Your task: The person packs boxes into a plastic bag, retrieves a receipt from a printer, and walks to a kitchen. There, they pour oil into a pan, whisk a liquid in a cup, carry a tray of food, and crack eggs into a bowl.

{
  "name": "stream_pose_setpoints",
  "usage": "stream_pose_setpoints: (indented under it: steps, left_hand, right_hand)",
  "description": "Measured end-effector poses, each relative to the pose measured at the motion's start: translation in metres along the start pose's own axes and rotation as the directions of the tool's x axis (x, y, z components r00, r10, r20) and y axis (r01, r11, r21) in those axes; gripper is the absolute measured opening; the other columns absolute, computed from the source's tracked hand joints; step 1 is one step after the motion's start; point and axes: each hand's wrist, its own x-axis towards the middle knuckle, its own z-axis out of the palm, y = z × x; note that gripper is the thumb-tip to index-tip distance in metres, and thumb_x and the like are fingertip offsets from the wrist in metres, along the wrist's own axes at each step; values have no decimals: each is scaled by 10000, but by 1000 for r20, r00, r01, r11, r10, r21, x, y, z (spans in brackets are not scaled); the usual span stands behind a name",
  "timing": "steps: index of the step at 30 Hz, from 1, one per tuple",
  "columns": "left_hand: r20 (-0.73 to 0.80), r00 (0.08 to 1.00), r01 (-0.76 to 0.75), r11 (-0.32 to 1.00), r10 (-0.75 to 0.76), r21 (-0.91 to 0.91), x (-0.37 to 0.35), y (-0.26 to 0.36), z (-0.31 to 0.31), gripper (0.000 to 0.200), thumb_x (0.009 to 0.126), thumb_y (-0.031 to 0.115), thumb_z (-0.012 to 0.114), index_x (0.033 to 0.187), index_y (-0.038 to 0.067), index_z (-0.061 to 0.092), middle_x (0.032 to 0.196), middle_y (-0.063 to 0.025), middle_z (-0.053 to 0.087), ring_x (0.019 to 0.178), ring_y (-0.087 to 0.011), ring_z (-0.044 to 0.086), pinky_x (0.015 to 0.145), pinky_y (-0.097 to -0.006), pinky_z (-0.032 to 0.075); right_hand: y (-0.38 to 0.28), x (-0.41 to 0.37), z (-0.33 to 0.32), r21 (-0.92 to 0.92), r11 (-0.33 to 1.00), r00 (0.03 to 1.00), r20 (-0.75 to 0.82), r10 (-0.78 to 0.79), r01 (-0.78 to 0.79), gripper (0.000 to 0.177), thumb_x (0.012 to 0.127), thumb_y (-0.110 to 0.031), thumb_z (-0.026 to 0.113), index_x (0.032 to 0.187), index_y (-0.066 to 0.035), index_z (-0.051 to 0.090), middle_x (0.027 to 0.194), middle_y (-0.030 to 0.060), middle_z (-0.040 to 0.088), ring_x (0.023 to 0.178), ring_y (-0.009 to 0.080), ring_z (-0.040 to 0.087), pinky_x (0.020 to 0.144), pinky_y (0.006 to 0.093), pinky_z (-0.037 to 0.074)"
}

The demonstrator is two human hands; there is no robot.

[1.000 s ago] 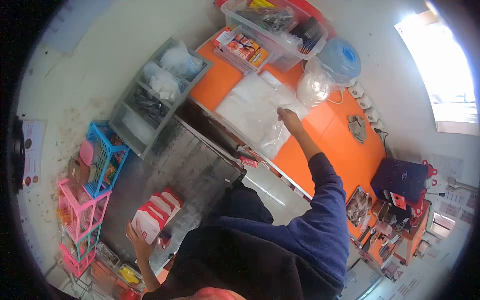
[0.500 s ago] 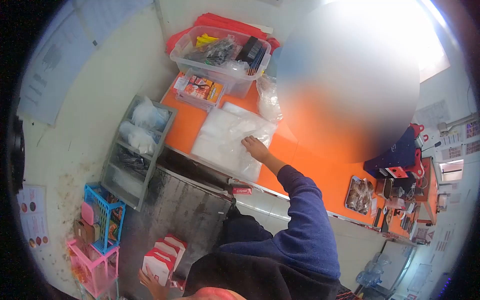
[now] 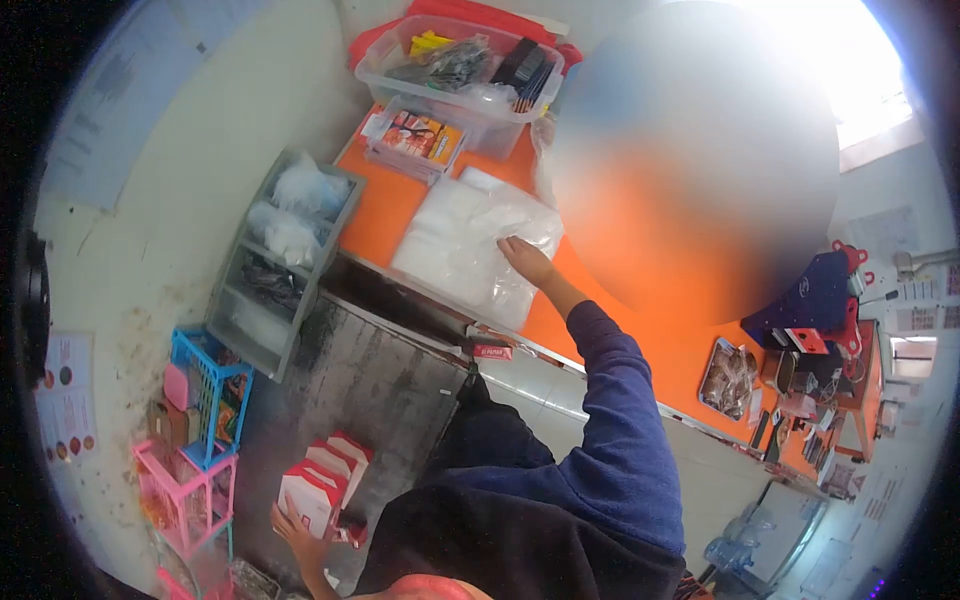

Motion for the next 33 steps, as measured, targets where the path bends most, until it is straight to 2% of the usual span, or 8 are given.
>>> stream_pose_setpoints:
  steps: [2, 5, 10, 12, 14, 16, 19, 33]
  left_hand:
    - [36, 999, 28, 1000, -29, 13, 0, 2, -3, 979, 614, 426, 709, 1416, 102, 251, 1378, -277, 227, 1268, -467, 227, 1020, -599, 185]
    - [54, 998, 37, 999, -38, 16, -2, -2, 0, 982, 610, 415, 706, 1420, 109, 244, 1388, -274, 213, 1270, -468, 223, 1025, -597, 182]
    - [39, 999, 29, 1000, -28, -9, -2, 4, -1, 1042, 589, 464, 712, 1424, 78, 224, 1395, -287, 203, 1269, -481, 217, 1020, -600, 184]
    - [-80, 986, -130, 974, 147, 183, -12, -55, 53, 1087, 593, 554, 698, 1427, 54, 210, 1402, -294, 192, 1278, -479, 208, 1014, -610, 181]
    - [-89, 987, -117, 976, 135, 185, 19, -30, 43, 1061, 607, 531, 692, 1428, 61, 212, 1402, -288, 199, 1276, -472, 219, 1014, -604, 189]
    - [-91, 984, -130, 968, 152, 213, 41, -6, 39, 1035, 620, 509, 686, 1428, 67, 215, 1402, -282, 207, 1274, -465, 230, 1015, -597, 197]
    - [-77, 981, -153, 953, 178, 262, 58, 7, 42, 996, 639, 475, 677, 1429, 77, 218, 1402, -274, 218, 1271, -455, 246, 1015, -588, 209]
    - [-21, 999, -39, 953, 48, 301, 15, -23, 41, 832, 731, 317, 636, 1434, 123, 236, 1402, -234, 269, 1256, -408, 321, 1019, -543, 264]
  right_hand:
    - [-1, -2, -5, -19, 999, 999, -20, -31, 30, 323, 859, -46, 440, 1179, -4, 438, 977, 165, 560, 929, 290, 576, 815, 347, 478]
    - [-10, 4, -37, 694, 684, 904, -113, 412, -225, 187, 870, 19, 372, 1041, -8, 444, 861, 114, 578, 771, 198, 560, 745, 304, 466]
    - [-29, 4, -75, 638, 682, 696, -304, 650, -358, 125, 963, -96, 358, 1049, -46, 433, 848, 61, 594, 699, 147, 567, 586, 252, 478]
    - [24, -17, 84, 373, 824, 721, -410, 559, -427, 608, 731, 77, 436, 1327, 37, 322, 1317, 264, 402, 1224, 339, 410, 1037, 401, 318]
    - [8, -20, 140, 194, 858, 677, -541, 499, -476, 842, 706, -26, 595, 1428, -18, 162, 1420, 252, 255, 1251, 379, 337, 1024, 426, 346]
    - [-48, -6, 60, 504, 495, 518, -106, 849, -708, 793, 685, 41, 541, 1404, -16, 212, 1236, 315, 384, 1082, 417, 470, 920, 457, 420]
    - [-70, 0, 27, 514, 422, 413, -140, 900, -747, 808, 685, 64, 540, 1411, -82, 219, 1071, 259, 458, 974, 385, 525, 813, 445, 468]
    - [-77, -29, -8, 231, 658, 673, -18, 740, -717, 847, 815, 36, 421, 1459, -269, -36, 745, 179, 564, 594, 324, 591, 562, 437, 504]
